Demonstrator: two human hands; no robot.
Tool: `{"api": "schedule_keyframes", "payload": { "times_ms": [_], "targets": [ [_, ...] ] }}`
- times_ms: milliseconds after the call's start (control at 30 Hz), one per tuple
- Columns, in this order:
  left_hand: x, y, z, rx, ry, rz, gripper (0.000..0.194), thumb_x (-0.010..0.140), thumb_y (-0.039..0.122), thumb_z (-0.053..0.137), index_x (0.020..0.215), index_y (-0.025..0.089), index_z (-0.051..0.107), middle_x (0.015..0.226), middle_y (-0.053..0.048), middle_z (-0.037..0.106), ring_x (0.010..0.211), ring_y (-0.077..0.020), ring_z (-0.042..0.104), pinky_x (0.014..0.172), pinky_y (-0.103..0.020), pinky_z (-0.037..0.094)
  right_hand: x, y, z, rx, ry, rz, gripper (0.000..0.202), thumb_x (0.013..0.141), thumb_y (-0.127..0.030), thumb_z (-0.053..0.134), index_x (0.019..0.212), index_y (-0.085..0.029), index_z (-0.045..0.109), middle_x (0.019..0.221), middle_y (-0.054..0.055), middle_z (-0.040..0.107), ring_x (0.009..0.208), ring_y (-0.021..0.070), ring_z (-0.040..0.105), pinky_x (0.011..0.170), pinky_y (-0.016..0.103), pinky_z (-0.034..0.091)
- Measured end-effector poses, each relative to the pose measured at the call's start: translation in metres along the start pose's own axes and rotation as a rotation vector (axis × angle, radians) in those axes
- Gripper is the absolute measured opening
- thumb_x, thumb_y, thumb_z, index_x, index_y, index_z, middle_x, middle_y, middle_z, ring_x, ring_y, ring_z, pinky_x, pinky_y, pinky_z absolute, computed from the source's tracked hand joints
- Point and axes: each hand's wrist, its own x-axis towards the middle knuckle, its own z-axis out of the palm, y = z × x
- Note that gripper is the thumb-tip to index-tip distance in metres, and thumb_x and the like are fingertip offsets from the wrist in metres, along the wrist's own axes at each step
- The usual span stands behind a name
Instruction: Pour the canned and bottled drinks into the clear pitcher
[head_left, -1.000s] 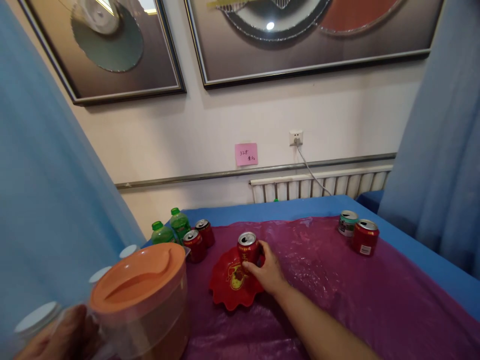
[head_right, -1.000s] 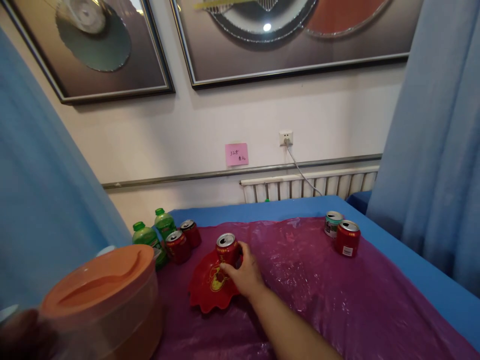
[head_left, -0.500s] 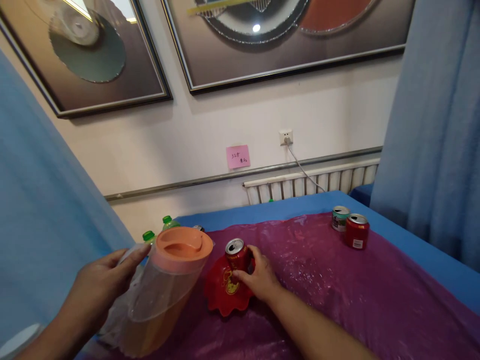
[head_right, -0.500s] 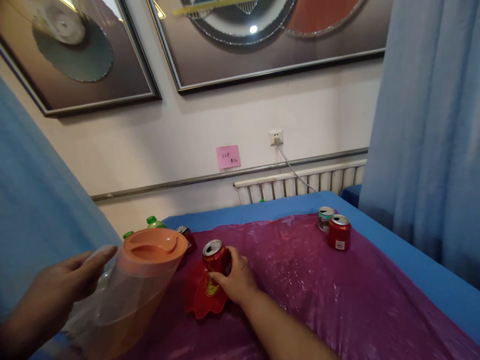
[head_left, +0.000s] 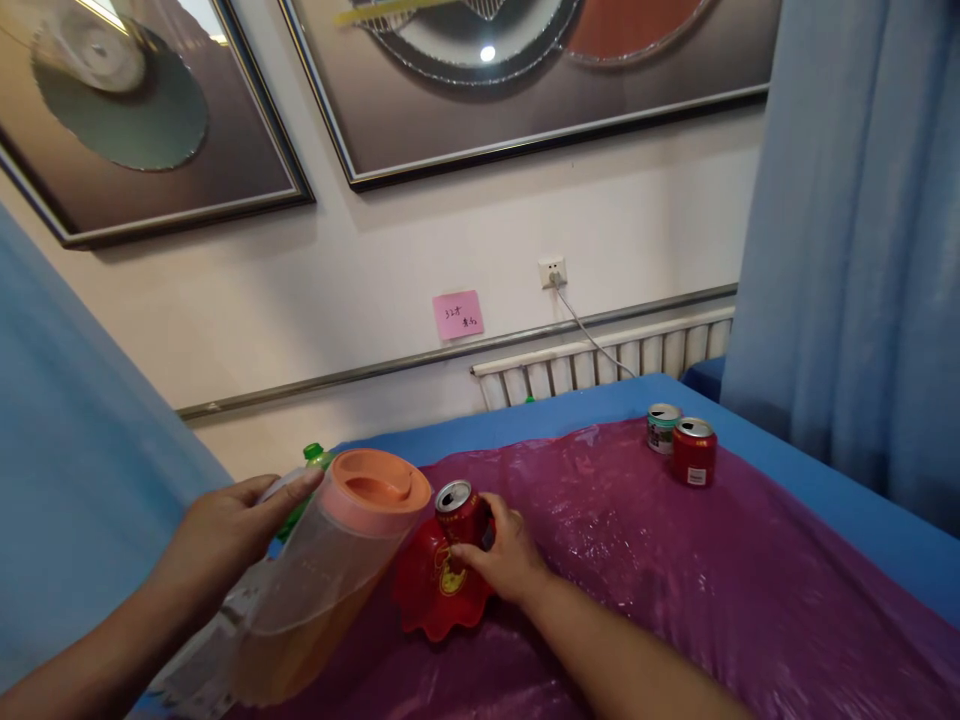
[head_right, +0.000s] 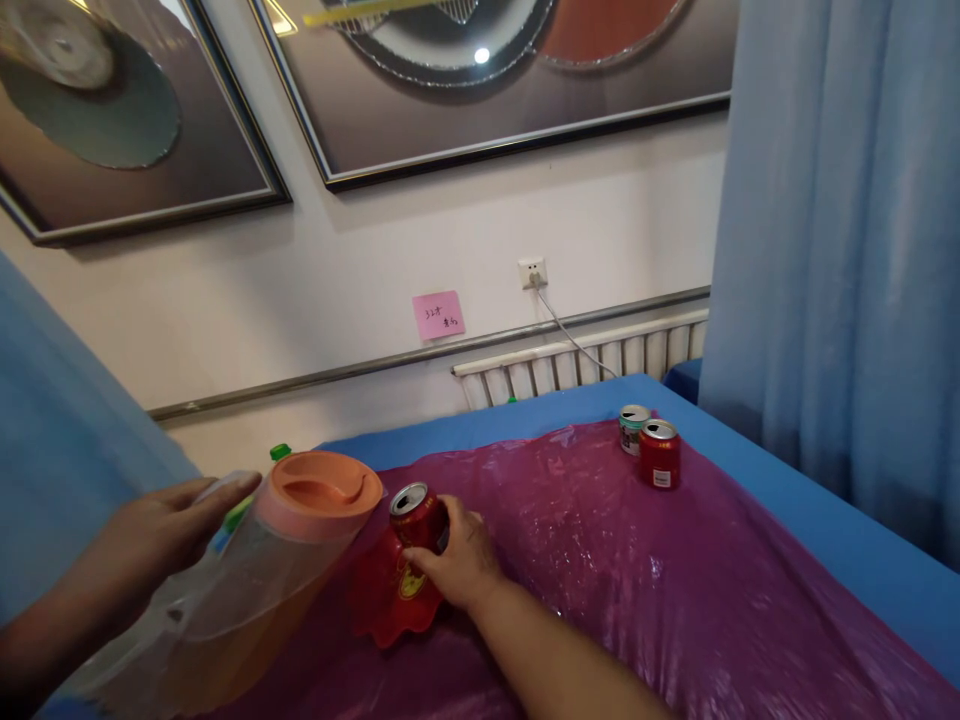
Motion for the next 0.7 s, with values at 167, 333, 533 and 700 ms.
{"api": "schedule_keyframes", "payload": {
  "times_ms": [167, 333, 533, 700],
  "targets": [
    [0.003, 0.006, 0.001, 0.026, -0.027, 0.016, 0.07, 0.059, 0.082, 0.057, 0.081, 0.017, 0.07, 0.059, -0.001, 0.056, 0.057, -0.0172, 0.043, 0.053, -0.03, 0.036, 0.001, -0.001, -0.002, 0.009, -0.001, 0.002, 0.064, 0.065, -0.034, 0.083, 0.123, -0.024, 0.058, 0.109, 0.007, 0.07, 0.1, 0.0269, 0.064, 0.087, 0.039, 0.049],
    [0.001, 0.015, 0.002, 0.047, -0.022, 0.015, 0.066, 0.059, 0.082, 0.057, 0.071, 0.018, 0.066, 0.051, 0.002, 0.046, 0.055, -0.0162, 0.041, 0.052, -0.028, 0.032, 0.002, 0.0, -0.002, 0.004, -0.002, -0.004, 0.065, 0.066, -0.035, 0.082, 0.124, -0.024, 0.057, 0.106, 0.006, 0.07, 0.099, 0.0262, 0.064, 0.086, 0.038, 0.049],
    [-0.003, 0.026, 0.003, 0.049, -0.032, 0.026, 0.063, 0.059, 0.08, 0.059, 0.068, 0.018, 0.066, 0.047, 0.005, 0.038, 0.053, -0.0147, 0.037, 0.05, -0.027, 0.026, 0.001, -0.001, -0.003, 0.001, 0.006, -0.016, 0.065, 0.066, -0.034, 0.083, 0.125, -0.024, 0.057, 0.108, 0.007, 0.07, 0.1, 0.0263, 0.064, 0.087, 0.038, 0.049],
    [-0.002, 0.027, 0.005, 0.054, -0.033, 0.05, 0.061, 0.059, 0.081, 0.058, 0.06, 0.02, 0.059, 0.047, 0.005, 0.037, 0.05, -0.0138, 0.035, 0.049, -0.027, 0.026, 0.001, -0.003, -0.004, 0.009, 0.011, -0.017, 0.064, 0.065, -0.033, 0.083, 0.123, -0.024, 0.058, 0.107, 0.006, 0.07, 0.098, 0.0265, 0.064, 0.086, 0.038, 0.05]
  ]
}}
